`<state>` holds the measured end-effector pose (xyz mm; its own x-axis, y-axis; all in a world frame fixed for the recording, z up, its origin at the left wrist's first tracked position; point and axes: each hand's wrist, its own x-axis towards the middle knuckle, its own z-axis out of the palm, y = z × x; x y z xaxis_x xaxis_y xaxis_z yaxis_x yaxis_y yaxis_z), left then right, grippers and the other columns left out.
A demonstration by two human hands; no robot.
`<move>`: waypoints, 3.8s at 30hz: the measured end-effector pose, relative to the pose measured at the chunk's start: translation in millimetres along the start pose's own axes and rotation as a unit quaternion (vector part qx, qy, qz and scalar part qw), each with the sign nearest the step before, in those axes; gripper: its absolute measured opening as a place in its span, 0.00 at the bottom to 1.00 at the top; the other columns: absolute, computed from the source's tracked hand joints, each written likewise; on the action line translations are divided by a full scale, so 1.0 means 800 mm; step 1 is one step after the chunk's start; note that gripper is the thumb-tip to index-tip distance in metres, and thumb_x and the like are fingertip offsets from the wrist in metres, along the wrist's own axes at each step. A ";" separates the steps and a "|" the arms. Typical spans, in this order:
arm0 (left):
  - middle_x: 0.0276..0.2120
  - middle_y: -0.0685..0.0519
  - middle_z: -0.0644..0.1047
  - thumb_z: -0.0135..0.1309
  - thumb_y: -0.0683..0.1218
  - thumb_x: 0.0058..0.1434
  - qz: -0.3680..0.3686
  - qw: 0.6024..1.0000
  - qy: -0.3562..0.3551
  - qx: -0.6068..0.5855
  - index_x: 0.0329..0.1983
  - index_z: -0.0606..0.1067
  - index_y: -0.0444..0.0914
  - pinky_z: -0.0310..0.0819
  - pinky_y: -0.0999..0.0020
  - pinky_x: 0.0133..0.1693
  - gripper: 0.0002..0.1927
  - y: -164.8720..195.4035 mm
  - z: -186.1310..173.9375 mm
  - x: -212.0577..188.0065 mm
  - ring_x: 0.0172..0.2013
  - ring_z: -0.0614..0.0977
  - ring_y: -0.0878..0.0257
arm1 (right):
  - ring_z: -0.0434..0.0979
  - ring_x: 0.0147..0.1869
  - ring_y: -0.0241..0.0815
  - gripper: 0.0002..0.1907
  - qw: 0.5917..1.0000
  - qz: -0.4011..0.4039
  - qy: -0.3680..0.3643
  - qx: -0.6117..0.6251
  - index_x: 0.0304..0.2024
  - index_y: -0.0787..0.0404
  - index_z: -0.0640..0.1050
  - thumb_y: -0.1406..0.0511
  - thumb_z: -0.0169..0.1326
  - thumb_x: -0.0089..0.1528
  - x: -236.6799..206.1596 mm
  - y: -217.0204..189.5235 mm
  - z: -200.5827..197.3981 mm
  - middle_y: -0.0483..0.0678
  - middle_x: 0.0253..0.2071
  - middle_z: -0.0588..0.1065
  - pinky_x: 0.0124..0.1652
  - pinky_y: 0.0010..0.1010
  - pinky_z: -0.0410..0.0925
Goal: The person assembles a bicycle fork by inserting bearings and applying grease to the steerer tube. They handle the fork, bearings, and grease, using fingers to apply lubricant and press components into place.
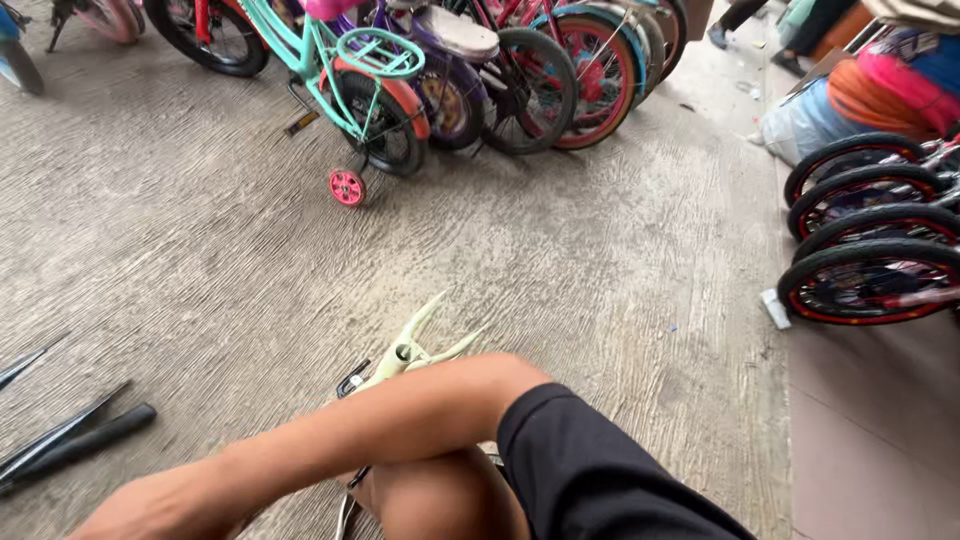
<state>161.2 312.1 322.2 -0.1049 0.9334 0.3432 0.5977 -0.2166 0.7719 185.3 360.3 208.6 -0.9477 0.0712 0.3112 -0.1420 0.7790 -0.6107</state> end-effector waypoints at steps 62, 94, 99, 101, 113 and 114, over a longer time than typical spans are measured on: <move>0.42 0.51 0.83 0.61 0.54 0.52 -0.367 0.908 -0.180 0.093 0.65 0.72 0.46 0.79 0.61 0.42 0.35 -0.090 -0.318 -0.236 0.38 0.85 0.55 | 0.85 0.46 0.43 0.34 0.975 0.093 -0.181 -0.085 0.53 0.53 0.81 0.60 0.70 0.42 -0.008 -0.205 -0.153 0.46 0.50 0.80 0.38 0.33 0.77; 0.62 0.40 0.68 0.55 0.35 0.55 0.039 0.993 0.089 0.067 0.51 0.79 0.36 0.67 0.44 0.71 0.18 0.142 -0.305 -0.191 0.70 0.64 0.40 | 0.83 0.43 0.40 0.27 1.000 -0.029 0.007 0.000 0.53 0.64 0.77 0.70 0.65 0.51 0.061 -0.237 -0.140 0.50 0.42 0.78 0.42 0.29 0.75; 0.61 0.41 0.69 0.56 0.36 0.55 0.061 0.990 0.077 0.097 0.50 0.78 0.35 0.69 0.45 0.68 0.18 0.125 -0.294 -0.199 0.68 0.66 0.40 | 0.82 0.42 0.37 0.25 0.998 -0.046 0.029 -0.010 0.53 0.63 0.77 0.69 0.66 0.53 0.057 -0.238 -0.142 0.48 0.43 0.79 0.41 0.27 0.76; 0.61 0.40 0.69 0.56 0.36 0.53 0.064 0.990 0.072 0.107 0.50 0.78 0.34 0.69 0.44 0.67 0.19 0.123 -0.291 -0.200 0.67 0.67 0.39 | 0.83 0.42 0.36 0.26 0.999 -0.043 0.031 -0.007 0.54 0.63 0.77 0.69 0.66 0.53 0.055 -0.239 -0.145 0.47 0.43 0.78 0.42 0.26 0.76; 0.61 0.43 0.69 0.60 0.37 0.55 0.068 0.984 0.060 0.155 0.52 0.78 0.34 0.67 0.45 0.66 0.20 0.109 -0.276 -0.194 0.68 0.66 0.42 | 0.83 0.41 0.35 0.28 0.999 -0.035 0.022 -0.030 0.54 0.61 0.78 0.66 0.68 0.51 0.049 -0.241 -0.154 0.48 0.42 0.79 0.40 0.26 0.76; 0.62 0.43 0.69 0.60 0.38 0.55 0.067 0.984 0.059 0.157 0.53 0.78 0.34 0.67 0.44 0.66 0.20 0.108 -0.275 -0.194 0.68 0.65 0.42 | 0.83 0.41 0.36 0.28 0.998 -0.036 0.023 -0.035 0.54 0.61 0.79 0.66 0.68 0.50 0.049 -0.242 -0.154 0.48 0.42 0.79 0.39 0.26 0.76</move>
<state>53.9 85.2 453.5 -0.0891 0.8593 0.5036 0.8267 -0.2182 0.5186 211.2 289.3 428.5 -0.9218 0.0405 0.3856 -0.1872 0.8244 -0.5341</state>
